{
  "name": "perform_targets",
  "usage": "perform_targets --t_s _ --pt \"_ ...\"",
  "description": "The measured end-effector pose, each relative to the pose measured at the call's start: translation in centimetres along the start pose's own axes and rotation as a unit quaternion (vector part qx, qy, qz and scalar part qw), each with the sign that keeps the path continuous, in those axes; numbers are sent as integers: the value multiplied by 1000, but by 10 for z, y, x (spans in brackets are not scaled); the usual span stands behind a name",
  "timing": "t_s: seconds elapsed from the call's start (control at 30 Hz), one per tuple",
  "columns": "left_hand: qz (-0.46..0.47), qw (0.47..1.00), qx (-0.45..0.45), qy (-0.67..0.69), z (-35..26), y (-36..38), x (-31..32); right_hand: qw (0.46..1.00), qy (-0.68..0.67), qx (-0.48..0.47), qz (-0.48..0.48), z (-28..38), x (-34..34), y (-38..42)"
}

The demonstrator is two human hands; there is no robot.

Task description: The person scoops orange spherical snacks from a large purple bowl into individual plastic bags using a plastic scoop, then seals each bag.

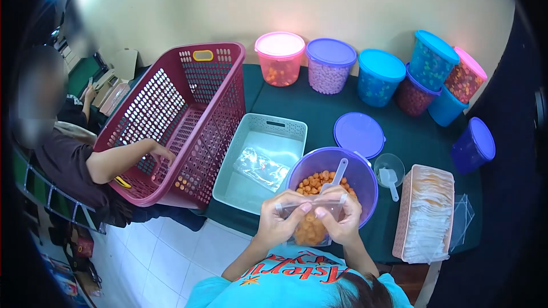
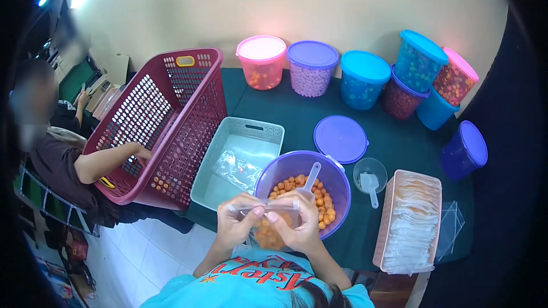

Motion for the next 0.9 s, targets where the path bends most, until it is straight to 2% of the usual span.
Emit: perform_targets --t_s 0.03,0.17,0.33,0.4,0.47,0.53,0.57,0.67,0.7,0.9 --pt "-2 1000 -14 5 2 2 0 999 48 -1 14 -3 -2 2" --pt "1 999 5 44 -6 10 5 999 26 -12 22 -1 -2 3" --pt "7 997 55 -57 -24 17 16 999 48 -11 24 8 -1 8" --pt "-17 997 48 -65 -24 21 14 999 18 -20 47 13 1 8" --pt "-41 996 38 -71 -26 27 8 998 43 -20 51 14 -1 10" --pt "-12 985 37 -170 -38 34 1 987 95 25 126 17 3 13" --pt "-12 971 106 -214 -58 40 0 980 106 33 164 25 6 18" --pt "-25 958 120 -258 -73 60 -8 975 79 19 205 32 10 22" --pt "-44 957 99 -270 -76 67 -11 971 83 9 222 31 11 23" --pt "-62 929 103 -350 -90 94 -30 962 64 33 264 31 23 29"
Point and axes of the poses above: each hand's wrist, its own y-axis away from the middle knuckle, its own x-axis out of the palm, z = x × y, the point moved 7 cm from there along -y, towards the middle knuckle, and after that the axes turned 7 degrees about x, right-handed, at the moved point
